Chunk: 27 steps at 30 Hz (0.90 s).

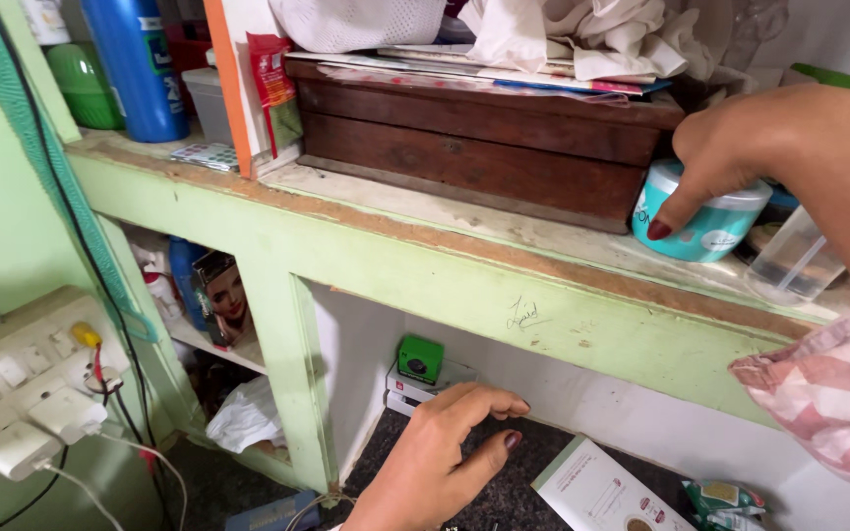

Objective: The person organizes various small items on a cluttered countertop and shelf. They pick up objects such as toothbrushes, toothpaste, and small packets, moving them from the shelf to the counter and arranging them on a blue cloth.

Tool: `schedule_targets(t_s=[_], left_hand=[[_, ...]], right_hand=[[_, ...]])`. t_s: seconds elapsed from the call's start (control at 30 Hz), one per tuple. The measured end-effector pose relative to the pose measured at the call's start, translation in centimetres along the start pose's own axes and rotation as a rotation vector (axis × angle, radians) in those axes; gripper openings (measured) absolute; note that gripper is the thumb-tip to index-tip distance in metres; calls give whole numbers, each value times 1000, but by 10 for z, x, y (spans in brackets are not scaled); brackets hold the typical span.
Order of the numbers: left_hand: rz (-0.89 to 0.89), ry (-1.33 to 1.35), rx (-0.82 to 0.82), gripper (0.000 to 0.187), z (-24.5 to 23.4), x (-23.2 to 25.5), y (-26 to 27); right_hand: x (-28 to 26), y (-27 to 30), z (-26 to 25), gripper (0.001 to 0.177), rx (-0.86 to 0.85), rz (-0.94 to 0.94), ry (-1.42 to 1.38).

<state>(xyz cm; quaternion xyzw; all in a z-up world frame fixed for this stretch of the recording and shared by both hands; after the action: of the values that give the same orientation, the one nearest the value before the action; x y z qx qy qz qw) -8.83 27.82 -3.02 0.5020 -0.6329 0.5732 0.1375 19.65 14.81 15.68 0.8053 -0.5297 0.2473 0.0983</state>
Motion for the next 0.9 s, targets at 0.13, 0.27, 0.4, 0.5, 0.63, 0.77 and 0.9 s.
schedule_targets(t_s=[0.13,0.27,0.4,0.5,0.63,0.77,0.9], left_hand=[[-17,4,-15,25,3,-12,-3],[-10,34,-29,25,6,-20,-6],[102,27,-21,26,6,-15,-5],[117,40,6,31,5,-15,-5],[-54,390,-69,74,8,-21,-1],[-83,997,-110,107,12,-30,19],[-142,604,-129,83,26,-108,49]], right_hand=[[-4,12,-7,89,44,21,29],[-3,34,-19,77,113,69,-31],[-6,64,-44,76,258,52,-27],[-14,91,-59,90,323,23,-47],[-51,150,-58,103,586,-232,-373],[-137,232,4,101,644,-737,-779],[-234,259,71,46,673,-798,-698]])
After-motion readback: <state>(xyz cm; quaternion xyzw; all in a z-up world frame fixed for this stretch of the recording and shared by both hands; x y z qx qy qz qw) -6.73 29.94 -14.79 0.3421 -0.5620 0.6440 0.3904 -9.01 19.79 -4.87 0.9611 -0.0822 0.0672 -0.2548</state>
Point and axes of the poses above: each hand's wrist, its own y-axis away from the middle knuckle, its own z-axis out of the palm, x = y × z, the point moved 9 cm from there along -y, towards the middle knuckle, and after that the axes turned 9 degrees about x, right-handed, at the moved point
